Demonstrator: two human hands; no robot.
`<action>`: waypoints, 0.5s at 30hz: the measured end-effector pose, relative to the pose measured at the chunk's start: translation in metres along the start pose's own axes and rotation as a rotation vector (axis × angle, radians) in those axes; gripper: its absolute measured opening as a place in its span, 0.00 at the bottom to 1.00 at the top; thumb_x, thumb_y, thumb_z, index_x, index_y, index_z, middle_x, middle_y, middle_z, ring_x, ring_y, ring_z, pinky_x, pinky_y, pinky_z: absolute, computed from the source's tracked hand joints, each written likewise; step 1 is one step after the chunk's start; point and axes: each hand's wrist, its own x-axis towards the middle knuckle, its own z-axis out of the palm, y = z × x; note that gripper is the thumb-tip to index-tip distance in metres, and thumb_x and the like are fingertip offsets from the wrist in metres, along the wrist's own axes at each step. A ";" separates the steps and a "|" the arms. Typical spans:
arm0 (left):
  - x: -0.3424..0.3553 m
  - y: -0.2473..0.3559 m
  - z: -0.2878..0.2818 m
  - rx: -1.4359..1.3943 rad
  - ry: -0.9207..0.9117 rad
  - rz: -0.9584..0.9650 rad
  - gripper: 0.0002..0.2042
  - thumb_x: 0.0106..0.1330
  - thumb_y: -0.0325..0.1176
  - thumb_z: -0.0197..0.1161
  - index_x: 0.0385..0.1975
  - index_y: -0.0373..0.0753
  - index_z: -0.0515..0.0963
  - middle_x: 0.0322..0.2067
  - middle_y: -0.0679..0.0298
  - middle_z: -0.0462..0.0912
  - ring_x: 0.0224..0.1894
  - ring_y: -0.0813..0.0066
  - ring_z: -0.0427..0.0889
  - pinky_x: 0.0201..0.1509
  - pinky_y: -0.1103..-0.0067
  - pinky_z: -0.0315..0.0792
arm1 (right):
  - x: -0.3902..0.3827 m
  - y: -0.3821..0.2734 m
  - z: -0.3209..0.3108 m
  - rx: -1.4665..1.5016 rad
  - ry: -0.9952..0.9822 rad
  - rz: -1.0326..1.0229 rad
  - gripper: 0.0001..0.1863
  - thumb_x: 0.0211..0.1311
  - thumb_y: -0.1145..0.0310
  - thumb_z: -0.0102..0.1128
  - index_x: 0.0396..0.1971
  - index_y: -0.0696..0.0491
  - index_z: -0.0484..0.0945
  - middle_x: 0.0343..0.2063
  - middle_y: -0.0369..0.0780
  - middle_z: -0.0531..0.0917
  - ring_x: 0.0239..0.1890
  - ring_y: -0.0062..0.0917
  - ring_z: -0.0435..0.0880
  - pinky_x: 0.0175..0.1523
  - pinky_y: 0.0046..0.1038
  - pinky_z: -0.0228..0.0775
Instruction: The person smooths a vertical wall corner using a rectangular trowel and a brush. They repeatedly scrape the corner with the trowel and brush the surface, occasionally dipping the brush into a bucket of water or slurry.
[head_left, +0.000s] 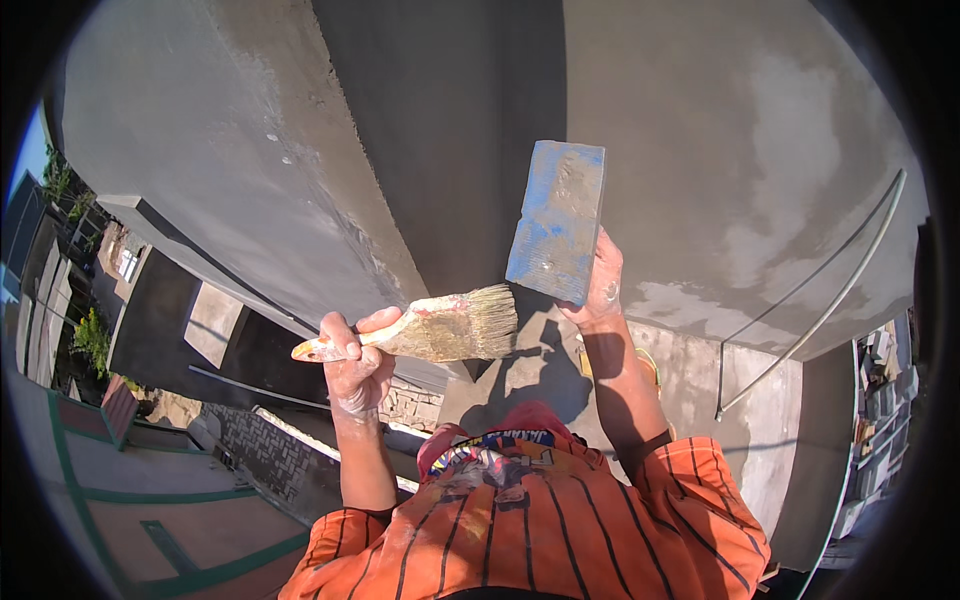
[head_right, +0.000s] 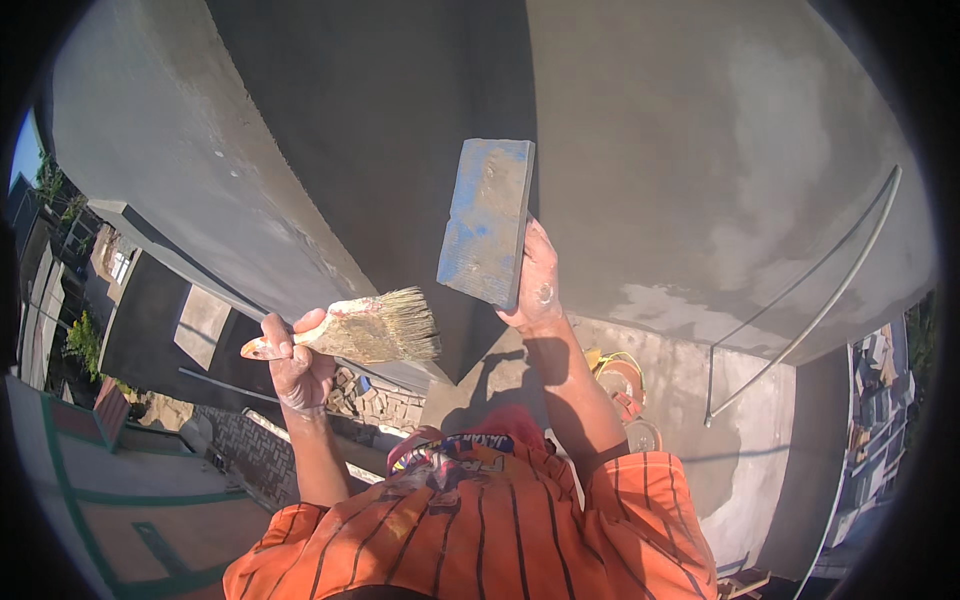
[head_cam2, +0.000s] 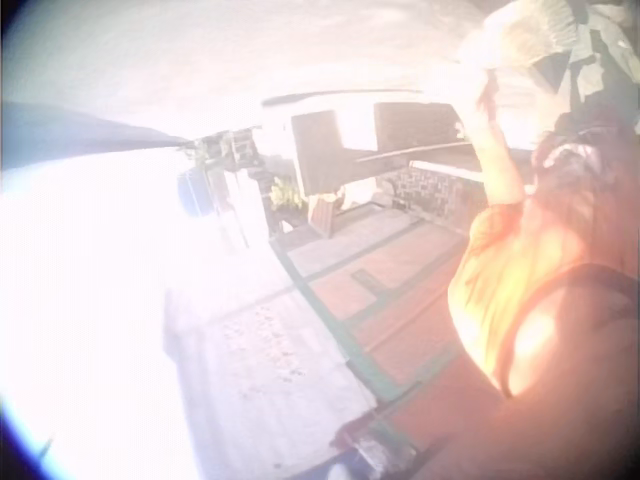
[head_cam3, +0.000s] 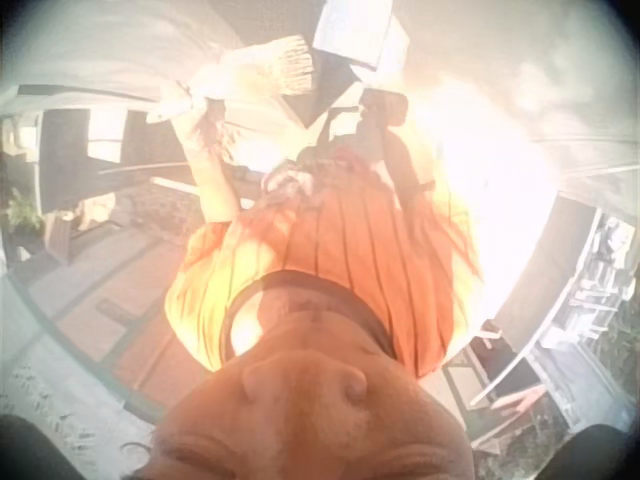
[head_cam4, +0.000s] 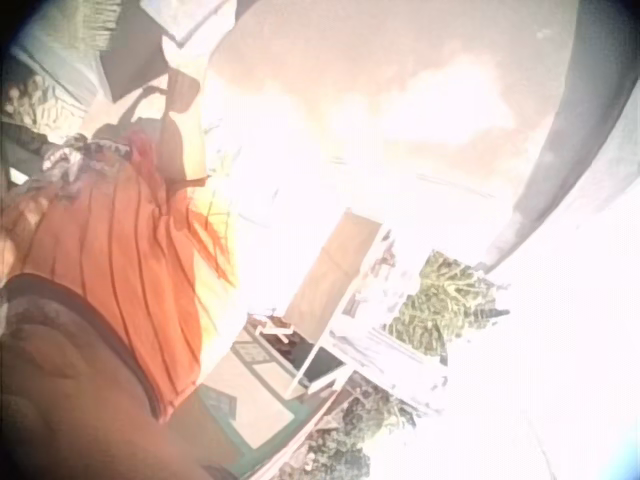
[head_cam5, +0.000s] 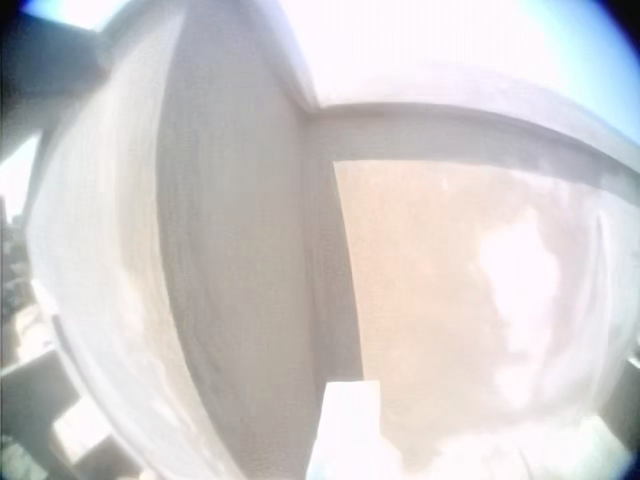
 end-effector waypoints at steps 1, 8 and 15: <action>-0.007 -0.003 -0.005 0.003 0.031 -0.020 0.13 0.59 0.21 0.66 0.31 0.43 0.66 0.52 0.38 0.76 0.56 0.48 0.77 0.60 0.59 0.71 | 0.011 -0.005 0.014 -0.119 -0.081 -0.127 0.22 0.70 0.62 0.50 0.58 0.59 0.66 0.47 0.43 0.79 0.47 0.25 0.81 0.51 0.29 0.77; -0.040 0.004 -0.035 -0.029 0.157 -0.055 0.12 0.60 0.21 0.64 0.31 0.43 0.66 0.52 0.41 0.76 0.56 0.46 0.77 0.59 0.53 0.72 | 0.083 -0.016 0.137 -0.651 -0.315 -0.708 0.25 0.61 0.60 0.66 0.52 0.60 0.73 0.39 0.39 0.83 0.40 0.18 0.82 0.48 0.22 0.76; -0.059 0.012 -0.050 -0.009 0.212 -0.037 0.12 0.61 0.21 0.63 0.33 0.42 0.66 0.53 0.41 0.76 0.56 0.46 0.76 0.60 0.55 0.72 | 0.097 0.039 0.120 -1.044 -0.132 -0.847 0.21 0.58 0.56 0.69 0.44 0.57 0.79 0.35 0.38 0.83 0.36 0.22 0.82 0.44 0.24 0.74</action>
